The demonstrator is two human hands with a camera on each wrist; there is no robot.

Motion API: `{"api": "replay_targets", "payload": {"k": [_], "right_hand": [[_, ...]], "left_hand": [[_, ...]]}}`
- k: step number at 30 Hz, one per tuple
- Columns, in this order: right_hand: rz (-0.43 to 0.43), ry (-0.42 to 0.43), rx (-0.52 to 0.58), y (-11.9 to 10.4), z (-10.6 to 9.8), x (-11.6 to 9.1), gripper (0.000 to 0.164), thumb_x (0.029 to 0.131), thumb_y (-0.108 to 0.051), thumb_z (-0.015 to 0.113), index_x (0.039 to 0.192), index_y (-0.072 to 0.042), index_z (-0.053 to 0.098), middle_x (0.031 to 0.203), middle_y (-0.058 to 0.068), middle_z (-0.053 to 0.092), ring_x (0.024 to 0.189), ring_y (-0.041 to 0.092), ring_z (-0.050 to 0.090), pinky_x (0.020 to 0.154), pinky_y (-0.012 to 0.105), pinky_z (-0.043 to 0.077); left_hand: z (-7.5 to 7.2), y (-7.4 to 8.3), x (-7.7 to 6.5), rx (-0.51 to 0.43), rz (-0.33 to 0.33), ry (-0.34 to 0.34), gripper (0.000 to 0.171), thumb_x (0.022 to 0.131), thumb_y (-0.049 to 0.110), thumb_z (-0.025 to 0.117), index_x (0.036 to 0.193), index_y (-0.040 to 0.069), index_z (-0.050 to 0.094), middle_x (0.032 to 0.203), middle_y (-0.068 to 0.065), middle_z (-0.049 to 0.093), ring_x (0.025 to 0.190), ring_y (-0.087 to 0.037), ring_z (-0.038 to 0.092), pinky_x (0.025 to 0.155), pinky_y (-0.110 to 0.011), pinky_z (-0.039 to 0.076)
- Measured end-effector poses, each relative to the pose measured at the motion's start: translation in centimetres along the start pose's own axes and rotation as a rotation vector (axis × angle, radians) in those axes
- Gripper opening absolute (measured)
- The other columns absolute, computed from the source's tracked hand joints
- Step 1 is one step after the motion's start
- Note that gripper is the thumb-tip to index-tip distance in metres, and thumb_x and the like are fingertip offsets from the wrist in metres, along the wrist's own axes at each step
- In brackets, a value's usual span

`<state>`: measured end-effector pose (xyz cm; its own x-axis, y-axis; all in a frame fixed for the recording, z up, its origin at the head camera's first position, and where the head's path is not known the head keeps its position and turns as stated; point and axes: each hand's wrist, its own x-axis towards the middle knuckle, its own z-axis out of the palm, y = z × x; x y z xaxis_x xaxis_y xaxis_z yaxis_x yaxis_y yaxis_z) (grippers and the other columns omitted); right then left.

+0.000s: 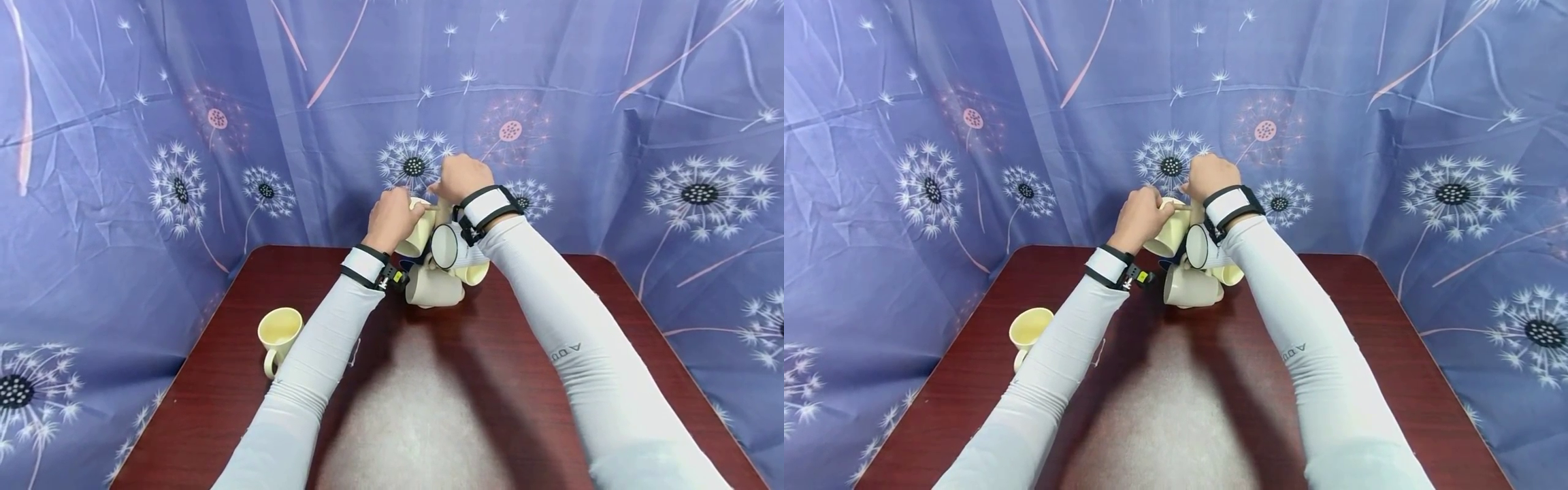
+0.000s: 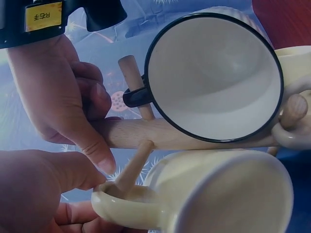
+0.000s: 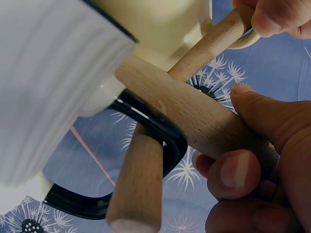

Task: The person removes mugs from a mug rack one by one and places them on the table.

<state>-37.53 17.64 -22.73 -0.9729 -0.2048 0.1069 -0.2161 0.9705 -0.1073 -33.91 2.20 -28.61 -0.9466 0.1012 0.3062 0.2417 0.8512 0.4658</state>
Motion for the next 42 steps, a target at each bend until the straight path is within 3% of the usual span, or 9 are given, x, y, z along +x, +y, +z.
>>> {"api": "replay_targets", "payload": {"k": [7,12,17,28,34,42], "right_hand": [[0.008,-0.019,-0.006,0.0,-0.1,0.0,0.038,0.099,-0.045,0.068,0.089,-0.008,0.065,0.117,0.021,0.073,0.107,0.041,0.07,0.097,0.057,0.055],[0.019,-0.026,-0.008,0.0,0.1,0.2,0.038,0.099,-0.045,0.068,0.09,-0.008,0.066,0.118,0.021,0.072,0.108,0.041,0.07,0.098,0.058,0.055],[0.017,-0.022,-0.001,0.0,0.2,0.4,0.039,0.099,-0.046,0.068,0.092,-0.008,0.066,0.117,0.021,0.073,0.107,0.042,0.07,0.097,0.059,0.055],[0.015,-0.003,0.022,0.3,0.4,0.4,0.039,0.098,-0.046,0.069,0.085,-0.009,0.063,0.107,0.018,0.073,0.102,0.04,0.07,0.094,0.057,0.056],[0.007,-0.021,0.011,0.5,0.5,0.8,0.039,0.099,-0.046,0.068,0.088,-0.009,0.066,0.112,0.019,0.073,0.102,0.04,0.07,0.093,0.057,0.057],[0.017,-0.034,0.01,0.3,0.4,0.8,0.039,0.099,-0.045,0.067,0.09,-0.008,0.065,0.115,0.021,0.073,0.105,0.041,0.069,0.095,0.058,0.055]], "left_hand": [[-0.3,-0.1,0.1,-0.073,-0.025,-0.007,0.041,0.099,0.028,0.065,0.069,0.015,0.041,0.07,0.0,0.035,0.062,-0.017,0.043,0.055,-0.032,0.034],[-0.1,-0.6,0.0,-0.169,-0.026,0.016,0.044,0.097,0.026,0.068,0.064,0.016,0.04,0.069,0.001,0.037,0.062,-0.016,0.048,0.054,-0.028,0.036],[0.2,-1.2,-0.2,-0.27,-0.005,0.057,0.039,0.096,0.02,0.069,0.062,0.013,0.05,0.069,0.0,0.048,0.064,-0.016,0.055,0.054,-0.024,0.041],[0.4,-1.8,-0.2,-0.363,-0.003,0.069,0.022,0.097,0.019,0.071,0.082,0.005,0.077,0.085,-0.008,0.074,0.078,-0.02,0.066,0.063,-0.024,0.05],[0.7,-1.9,-0.5,-0.434,-0.018,0.081,0.019,0.1,0.017,0.07,0.091,0.002,0.078,0.089,-0.012,0.079,0.081,-0.024,0.072,0.068,-0.025,0.053],[1.2,-1.8,-0.8,-0.592,-0.046,0.1,0.014,0.101,0.009,0.067,0.097,-0.004,0.074,0.09,-0.018,0.078,0.073,-0.023,0.076,0.063,-0.024,0.06]]}}
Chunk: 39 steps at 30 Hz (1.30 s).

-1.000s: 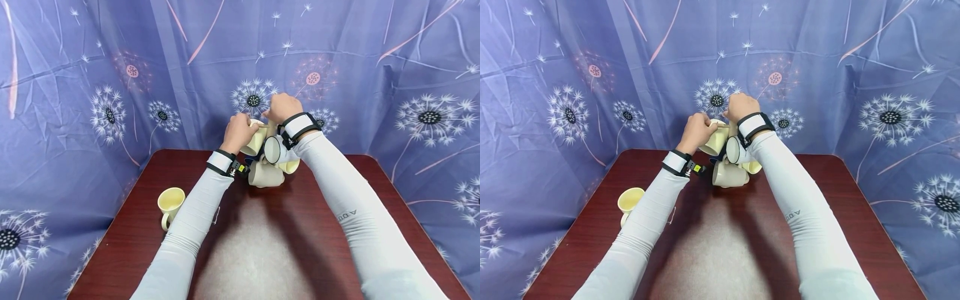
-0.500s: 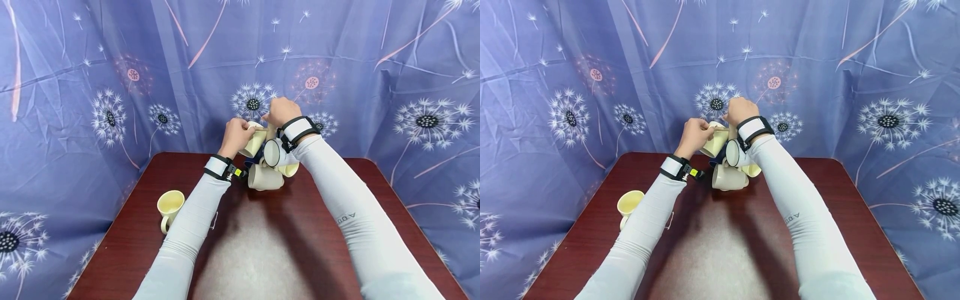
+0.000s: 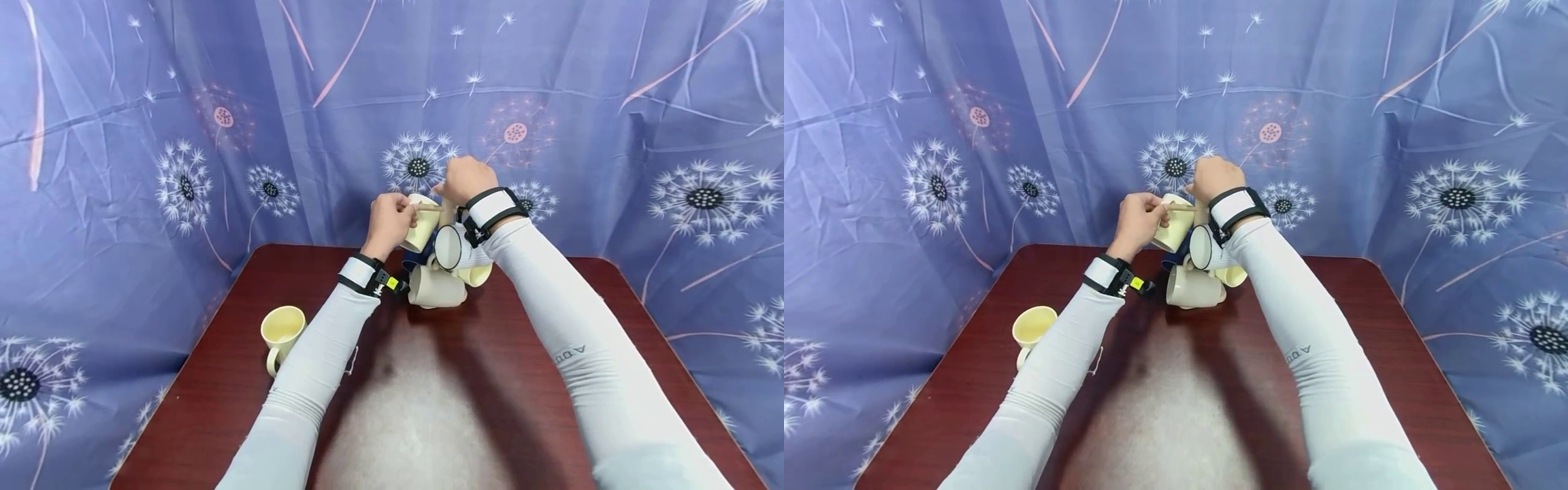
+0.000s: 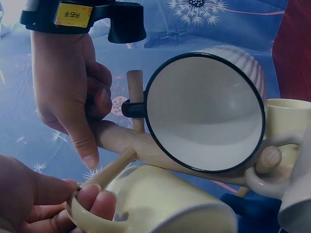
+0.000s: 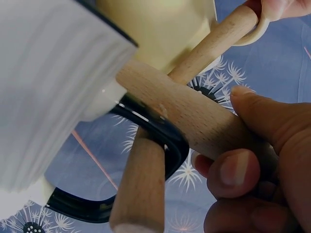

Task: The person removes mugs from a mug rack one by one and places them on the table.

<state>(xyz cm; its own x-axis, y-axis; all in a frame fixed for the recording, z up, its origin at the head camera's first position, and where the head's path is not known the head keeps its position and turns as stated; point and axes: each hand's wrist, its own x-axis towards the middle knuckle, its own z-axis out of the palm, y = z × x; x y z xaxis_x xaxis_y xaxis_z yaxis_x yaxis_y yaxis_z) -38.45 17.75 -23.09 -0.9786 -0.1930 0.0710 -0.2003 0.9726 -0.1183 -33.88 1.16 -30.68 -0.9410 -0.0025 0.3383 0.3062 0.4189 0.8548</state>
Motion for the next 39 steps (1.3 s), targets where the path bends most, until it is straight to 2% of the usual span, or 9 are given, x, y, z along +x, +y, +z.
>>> {"api": "replay_targets", "payload": {"k": [4,11,20,25,32,39], "right_hand": [[-0.005,0.012,0.008,-0.2,0.0,-0.3,0.039,0.1,-0.045,0.067,0.092,-0.007,0.066,0.112,0.021,0.073,0.103,0.041,0.07,0.094,0.058,0.056],[-0.007,0.01,0.015,0.0,0.3,-0.7,0.041,0.1,-0.045,0.067,0.101,-0.004,0.068,0.111,0.021,0.073,0.101,0.041,0.071,0.093,0.057,0.057],[-0.006,0.001,0.026,-0.4,-0.1,-0.8,0.04,0.1,-0.046,0.066,0.094,-0.006,0.067,0.111,0.021,0.073,0.101,0.04,0.071,0.094,0.058,0.056],[0.002,0.003,0.024,-0.4,-0.4,-0.8,0.04,0.101,-0.045,0.065,0.092,-0.007,0.065,0.111,0.021,0.073,0.103,0.041,0.07,0.096,0.058,0.056],[0.005,0.003,0.029,-0.4,-0.1,-0.8,0.04,0.101,-0.045,0.064,0.088,-0.008,0.063,0.106,0.019,0.072,0.1,0.039,0.07,0.095,0.057,0.056],[0.007,0.0,0.043,-0.3,-0.3,-0.8,0.039,0.102,-0.045,0.063,0.09,-0.008,0.063,0.108,0.02,0.071,0.099,0.039,0.069,0.095,0.057,0.056]], "left_hand": [[0.1,-0.2,-0.1,-0.018,0.006,0.017,0.015,0.101,0.01,0.067,0.099,-0.004,0.073,0.089,-0.018,0.077,0.07,-0.023,0.075,0.062,-0.025,0.061],[0.2,-0.8,-0.8,-0.007,-0.01,0.012,0.016,0.103,0.011,0.064,0.103,-0.003,0.073,0.091,-0.017,0.077,0.075,-0.024,0.076,0.064,-0.025,0.061],[-0.4,-1.7,-1.6,-0.006,0.035,0.049,0.015,0.103,0.01,0.063,0.104,-0.002,0.071,0.091,-0.017,0.076,0.08,-0.026,0.077,0.068,-0.028,0.061],[-0.7,-2.3,-2.2,0.009,0.039,0.053,0.014,0.102,0.009,0.064,0.103,-0.003,0.071,0.09,-0.017,0.077,0.08,-0.027,0.077,0.068,-0.029,0.061],[-1.1,-3.1,-3.9,0.016,0.039,0.047,0.015,0.103,0.009,0.063,0.105,-0.004,0.07,0.091,-0.018,0.077,0.082,-0.028,0.078,0.071,-0.033,0.062],[-2.1,-3.1,-5.7,0.042,0.086,0.06,0.014,0.102,0.009,0.066,0.104,-0.004,0.069,0.088,-0.018,0.077,0.081,-0.028,0.077,0.069,-0.033,0.059]]}}
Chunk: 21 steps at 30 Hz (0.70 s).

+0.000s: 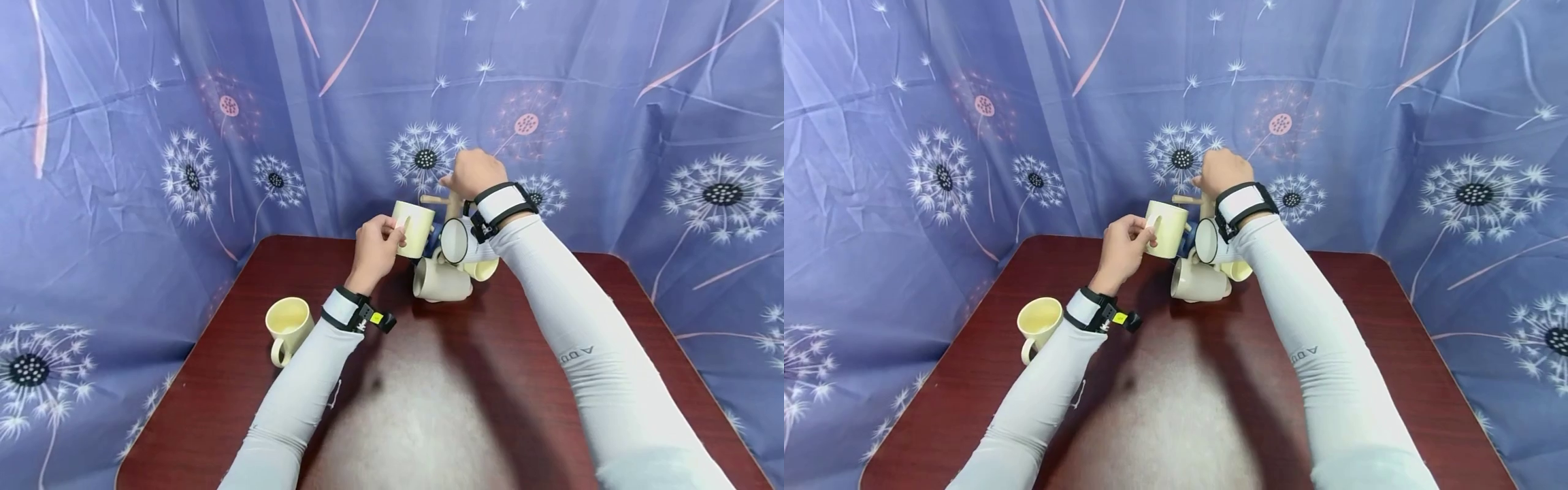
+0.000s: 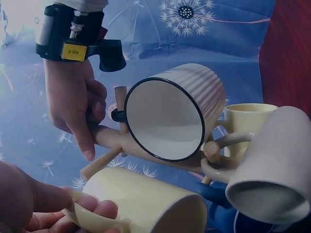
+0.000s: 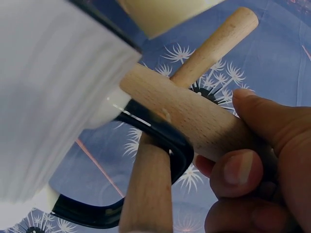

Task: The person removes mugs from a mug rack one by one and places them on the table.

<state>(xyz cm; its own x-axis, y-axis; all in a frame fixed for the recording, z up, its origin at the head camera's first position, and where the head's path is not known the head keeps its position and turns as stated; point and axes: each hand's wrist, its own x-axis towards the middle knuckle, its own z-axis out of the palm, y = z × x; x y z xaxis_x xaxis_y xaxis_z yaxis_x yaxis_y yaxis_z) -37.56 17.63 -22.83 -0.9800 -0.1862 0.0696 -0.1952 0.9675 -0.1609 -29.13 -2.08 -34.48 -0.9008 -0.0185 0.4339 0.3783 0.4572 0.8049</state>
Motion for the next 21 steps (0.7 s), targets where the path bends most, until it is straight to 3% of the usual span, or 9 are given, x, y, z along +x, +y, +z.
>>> {"api": "replay_targets", "payload": {"k": [8,21], "right_hand": [[0.006,0.004,0.009,-0.2,0.0,0.2,0.04,0.103,-0.045,0.062,0.086,-0.008,0.061,0.11,0.021,0.072,0.1,0.039,0.069,0.094,0.058,0.055],[0.007,0.007,0.012,0.0,0.1,0.2,0.044,0.102,-0.048,0.062,0.085,-0.008,0.063,0.109,0.022,0.072,0.097,0.038,0.068,0.094,0.058,0.055]], "left_hand": [[-1.5,-0.4,-1.7,-0.029,0.024,0.011,0.013,0.1,0.009,0.067,0.102,-0.003,0.069,0.087,-0.017,0.077,0.079,-0.028,0.076,0.061,-0.022,0.05],[-2.2,-1.3,-3.8,-0.077,-0.016,-0.016,0.01,0.099,0.007,0.068,0.098,-0.004,0.068,0.083,-0.019,0.077,0.072,-0.033,0.072,0.062,-0.02,0.05]]}}
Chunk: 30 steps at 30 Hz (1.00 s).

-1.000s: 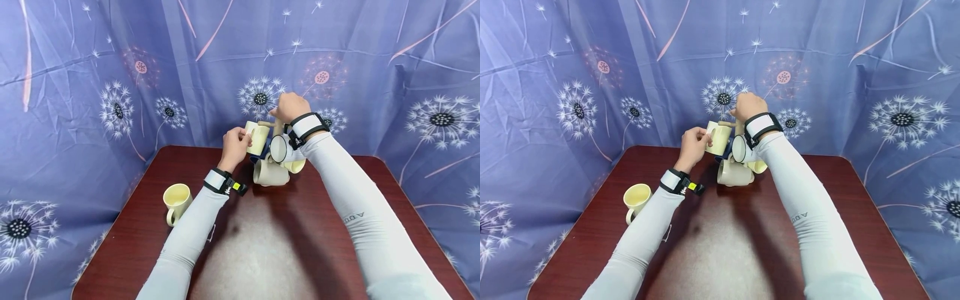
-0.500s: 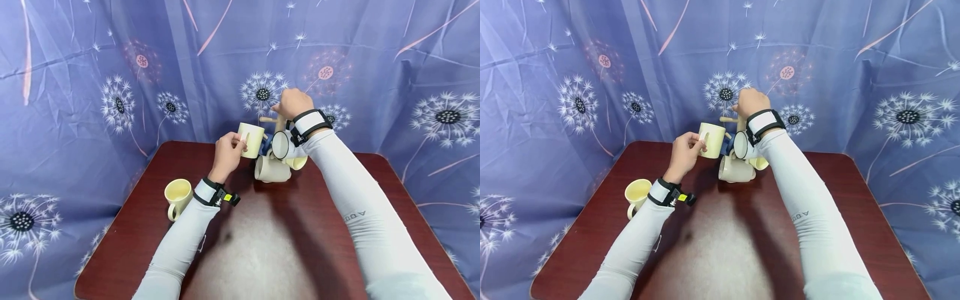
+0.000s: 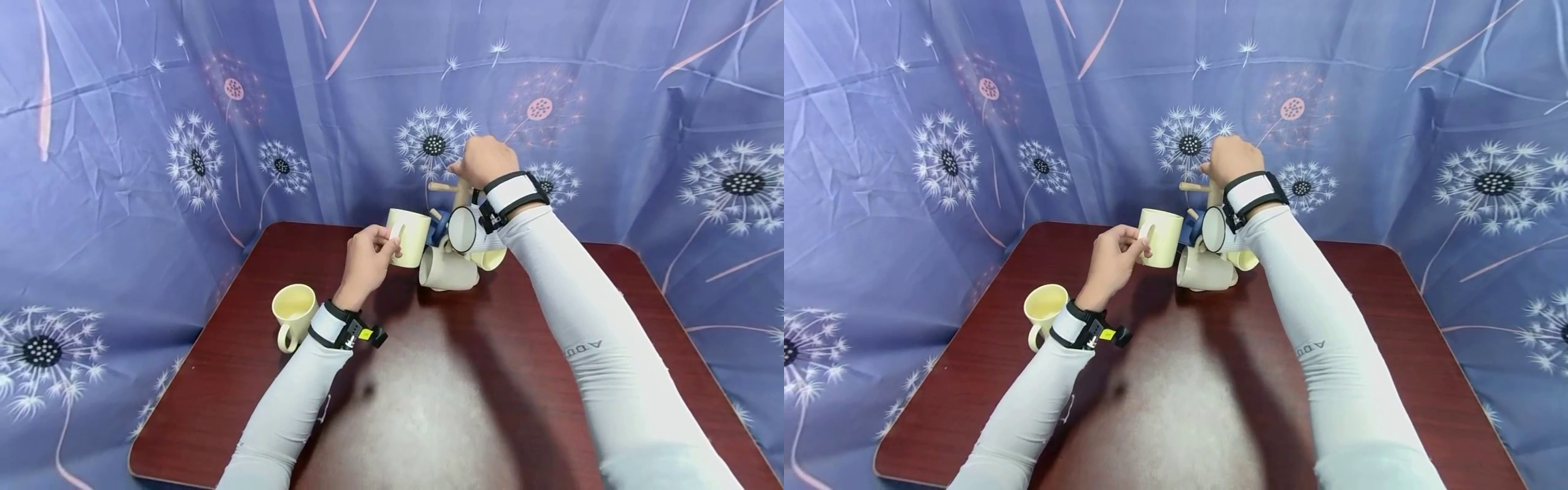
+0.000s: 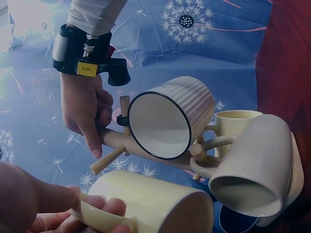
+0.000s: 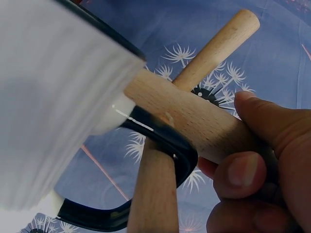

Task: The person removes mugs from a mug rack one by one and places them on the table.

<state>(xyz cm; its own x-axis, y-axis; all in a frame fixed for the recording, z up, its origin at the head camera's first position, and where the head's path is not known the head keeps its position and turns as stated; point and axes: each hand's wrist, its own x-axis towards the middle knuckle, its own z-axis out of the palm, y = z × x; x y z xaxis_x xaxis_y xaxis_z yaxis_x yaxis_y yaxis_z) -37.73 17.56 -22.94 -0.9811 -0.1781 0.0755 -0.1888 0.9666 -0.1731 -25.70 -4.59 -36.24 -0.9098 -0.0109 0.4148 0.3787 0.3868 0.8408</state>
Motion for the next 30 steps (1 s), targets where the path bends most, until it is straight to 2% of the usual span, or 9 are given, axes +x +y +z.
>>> {"api": "replay_targets", "payload": {"k": [4,11,20,26,30], "right_hand": [[-0.001,0.004,0.003,0.1,0.1,0.0,0.044,0.102,-0.048,0.062,0.083,-0.009,0.062,0.106,0.02,0.072,0.093,0.037,0.067,0.093,0.058,0.055],[-0.011,0.02,0.007,0.1,0.3,0.1,0.045,0.102,-0.049,0.062,0.081,-0.009,0.061,0.101,0.019,0.071,0.091,0.037,0.068,0.09,0.057,0.056],[0.003,0.008,0.009,0.1,0.1,0.1,0.046,0.103,-0.05,0.061,0.082,-0.009,0.059,0.098,0.016,0.069,0.086,0.034,0.066,0.086,0.054,0.057],[0.004,0.012,-0.003,0.2,0.2,0.3,0.048,0.103,-0.051,0.06,0.078,-0.01,0.056,0.087,0.012,0.065,0.078,0.03,0.064,0.081,0.051,0.057],[-0.002,0.023,-0.002,0.2,0.2,0.2,0.049,0.102,-0.051,0.061,0.077,-0.01,0.056,0.085,0.012,0.065,0.08,0.032,0.065,0.083,0.053,0.057]], "left_hand": [[-0.1,-0.3,-0.5,-0.013,-0.017,-0.007,0.01,0.098,0.006,0.068,0.097,-0.004,0.068,0.084,-0.02,0.077,0.072,-0.035,0.073,0.061,-0.019,0.05],[-0.7,-0.7,-1.3,0.009,-0.034,-0.008,0.009,0.097,0.006,0.07,0.096,-0.003,0.067,0.083,-0.018,0.076,0.07,-0.031,0.072,0.062,-0.021,0.052],[-1.2,-0.8,-2.1,-0.021,-0.078,-0.017,0.01,0.097,0.003,0.07,0.097,-0.006,0.066,0.086,-0.022,0.076,0.076,-0.032,0.075,0.065,-0.023,0.058],[-1.4,-1.3,-2.7,-0.023,-0.083,-0.032,0.009,0.097,0.002,0.069,0.097,-0.006,0.065,0.086,-0.022,0.075,0.076,-0.032,0.075,0.066,-0.024,0.059],[-1.7,-1.7,-3.3,-0.003,-0.086,-0.041,0.009,0.098,0.002,0.069,0.096,-0.006,0.065,0.085,-0.021,0.075,0.075,-0.031,0.074,0.066,-0.026,0.06]]}}
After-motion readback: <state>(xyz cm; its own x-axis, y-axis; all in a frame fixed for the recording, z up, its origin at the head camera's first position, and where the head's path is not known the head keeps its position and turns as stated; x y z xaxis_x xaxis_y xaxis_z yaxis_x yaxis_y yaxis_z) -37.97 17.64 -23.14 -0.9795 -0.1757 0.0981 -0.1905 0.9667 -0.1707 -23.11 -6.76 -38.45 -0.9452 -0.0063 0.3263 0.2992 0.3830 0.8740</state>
